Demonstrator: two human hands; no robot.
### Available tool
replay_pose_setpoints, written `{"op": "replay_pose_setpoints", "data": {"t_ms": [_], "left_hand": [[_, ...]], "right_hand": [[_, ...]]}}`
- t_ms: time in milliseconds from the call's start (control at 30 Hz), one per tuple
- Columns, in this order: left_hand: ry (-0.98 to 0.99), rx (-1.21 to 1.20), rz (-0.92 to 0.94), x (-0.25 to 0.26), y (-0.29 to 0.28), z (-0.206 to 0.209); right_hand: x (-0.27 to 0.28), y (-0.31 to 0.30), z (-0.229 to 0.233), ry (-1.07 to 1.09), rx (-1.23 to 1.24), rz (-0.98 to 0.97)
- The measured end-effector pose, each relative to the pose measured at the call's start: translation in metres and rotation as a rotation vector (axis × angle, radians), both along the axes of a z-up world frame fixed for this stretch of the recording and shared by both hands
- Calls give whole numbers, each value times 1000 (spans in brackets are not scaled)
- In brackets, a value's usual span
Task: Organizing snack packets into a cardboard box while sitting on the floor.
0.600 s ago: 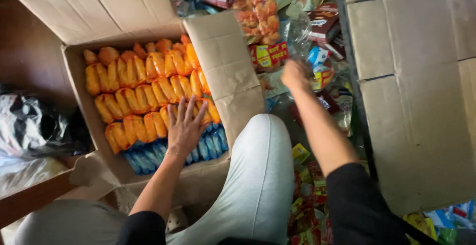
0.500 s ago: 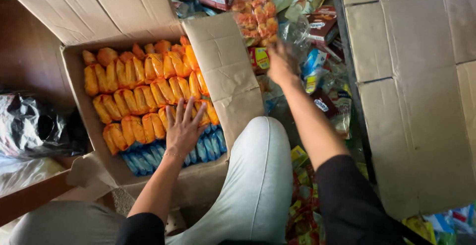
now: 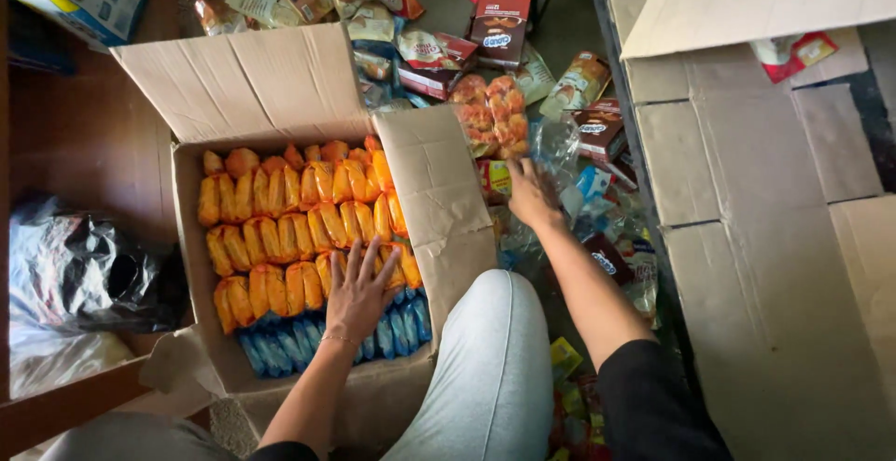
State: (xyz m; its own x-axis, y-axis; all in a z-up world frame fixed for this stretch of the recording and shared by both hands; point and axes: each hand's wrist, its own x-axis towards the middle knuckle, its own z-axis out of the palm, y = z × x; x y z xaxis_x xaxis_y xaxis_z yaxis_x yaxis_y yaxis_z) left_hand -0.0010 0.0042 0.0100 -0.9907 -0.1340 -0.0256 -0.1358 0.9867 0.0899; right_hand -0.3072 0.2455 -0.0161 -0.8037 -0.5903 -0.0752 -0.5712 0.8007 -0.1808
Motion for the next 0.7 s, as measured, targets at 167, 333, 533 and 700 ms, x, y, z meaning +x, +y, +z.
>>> {"op": "replay_pose_setpoints", "data": {"t_ms": [167, 333, 533, 700], "left_hand": [[-19, -14, 9, -1, 0, -2], [-17, 28, 19, 4, 2, -6], [-13, 46, 2, -9, -1, -2], [-37, 49, 1, -4, 2, -8]], "right_hand": [[-15, -1, -13, -88, 82, -82], [-15, 7, -87, -122, 62, -96], [-16, 36, -94, -135, 241, -299], [-16, 26, -78, -105, 203, -1]]}}
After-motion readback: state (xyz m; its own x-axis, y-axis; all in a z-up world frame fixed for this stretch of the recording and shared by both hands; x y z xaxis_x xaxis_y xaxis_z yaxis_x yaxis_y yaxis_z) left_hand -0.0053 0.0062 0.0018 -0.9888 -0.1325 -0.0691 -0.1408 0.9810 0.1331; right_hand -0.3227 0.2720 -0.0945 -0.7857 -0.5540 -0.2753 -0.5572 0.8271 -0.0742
